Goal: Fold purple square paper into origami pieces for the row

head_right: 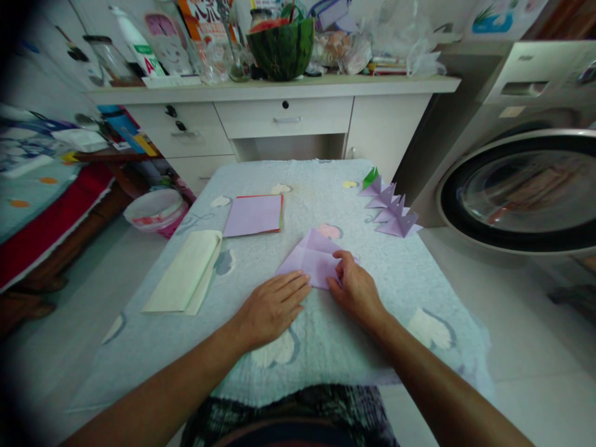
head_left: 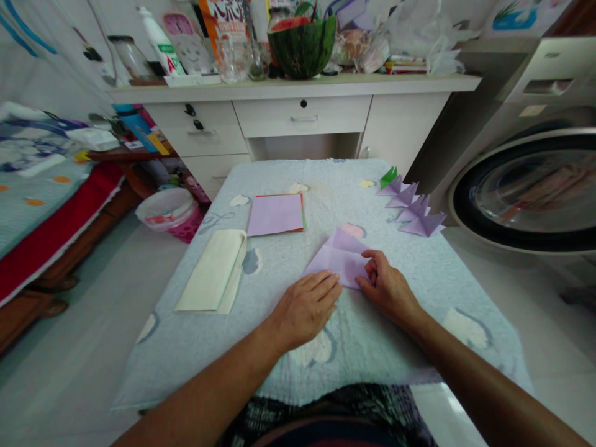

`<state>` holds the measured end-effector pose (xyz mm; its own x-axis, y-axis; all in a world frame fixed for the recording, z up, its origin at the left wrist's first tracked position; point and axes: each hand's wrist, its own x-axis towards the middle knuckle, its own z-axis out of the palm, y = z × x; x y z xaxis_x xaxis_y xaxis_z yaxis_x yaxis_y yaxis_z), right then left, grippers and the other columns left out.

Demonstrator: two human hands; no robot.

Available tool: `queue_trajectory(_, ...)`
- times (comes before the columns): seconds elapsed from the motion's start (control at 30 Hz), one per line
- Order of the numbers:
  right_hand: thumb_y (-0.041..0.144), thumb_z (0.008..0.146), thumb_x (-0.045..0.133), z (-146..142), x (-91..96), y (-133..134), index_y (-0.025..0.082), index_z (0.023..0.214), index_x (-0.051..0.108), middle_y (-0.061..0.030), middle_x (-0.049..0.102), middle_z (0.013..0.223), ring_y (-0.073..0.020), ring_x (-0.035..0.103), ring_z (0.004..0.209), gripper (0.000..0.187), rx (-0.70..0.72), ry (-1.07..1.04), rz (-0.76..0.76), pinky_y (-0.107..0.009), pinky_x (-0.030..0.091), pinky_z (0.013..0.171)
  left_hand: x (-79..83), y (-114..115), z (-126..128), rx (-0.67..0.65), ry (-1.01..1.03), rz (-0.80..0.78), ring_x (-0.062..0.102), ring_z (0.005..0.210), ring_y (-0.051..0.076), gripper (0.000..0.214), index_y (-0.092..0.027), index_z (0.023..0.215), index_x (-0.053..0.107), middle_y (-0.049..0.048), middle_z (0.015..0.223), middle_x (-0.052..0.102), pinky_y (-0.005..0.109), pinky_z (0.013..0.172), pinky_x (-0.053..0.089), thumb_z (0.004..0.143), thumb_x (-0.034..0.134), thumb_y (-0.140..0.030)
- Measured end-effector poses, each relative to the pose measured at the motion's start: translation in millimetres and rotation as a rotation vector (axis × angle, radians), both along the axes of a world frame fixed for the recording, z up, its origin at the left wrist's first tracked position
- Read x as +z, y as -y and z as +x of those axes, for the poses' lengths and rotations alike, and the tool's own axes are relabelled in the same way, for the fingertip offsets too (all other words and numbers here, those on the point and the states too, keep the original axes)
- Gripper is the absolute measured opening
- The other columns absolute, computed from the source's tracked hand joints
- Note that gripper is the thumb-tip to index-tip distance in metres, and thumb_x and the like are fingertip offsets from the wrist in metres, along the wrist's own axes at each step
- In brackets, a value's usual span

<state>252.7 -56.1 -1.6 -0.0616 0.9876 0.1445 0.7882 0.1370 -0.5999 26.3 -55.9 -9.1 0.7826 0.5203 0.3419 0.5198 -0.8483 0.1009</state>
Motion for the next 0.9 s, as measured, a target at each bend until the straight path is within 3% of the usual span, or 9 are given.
queue_trajectory(0.3, 0.024, 0.08, 0.05, 2.6, -3.1, 3.5, 0.017, 0.112, 0.045, 0.0002, 0.058, 0.07, -0.0158, 0.053, 0.059, 0.033, -0.097, 0.03, 0.047, -0.027, 0.037, 0.057, -1.0, 0.1, -1.3, 0.046, -0.087, -0.079, 0.041, 0.137, 0.019, 0.04, -0.018, 0.135, 0.049, 0.0057, 0.145, 0.05, 0.036, 0.114, 0.034, 0.099, 0.039, -0.032)
queue_trajectory(0.9, 0.022, 0.079, 0.048, 0.5, -2.4, 3.2, 0.019, 0.104, 0.044, 0.0, 0.057, 0.069, -0.0163, 0.052, 0.058, 0.025, -0.122, 0.071, 0.06, -0.028, 0.035, 0.056, 0.2, -1.6, -1.0, 0.052, -0.125, -0.121, 0.038, 0.139, 0.018, 0.043, -0.018, 0.138, 0.045, 0.0061, 0.148, 0.047, 0.037, 0.117, 0.029, 0.098, 0.041, -0.033)
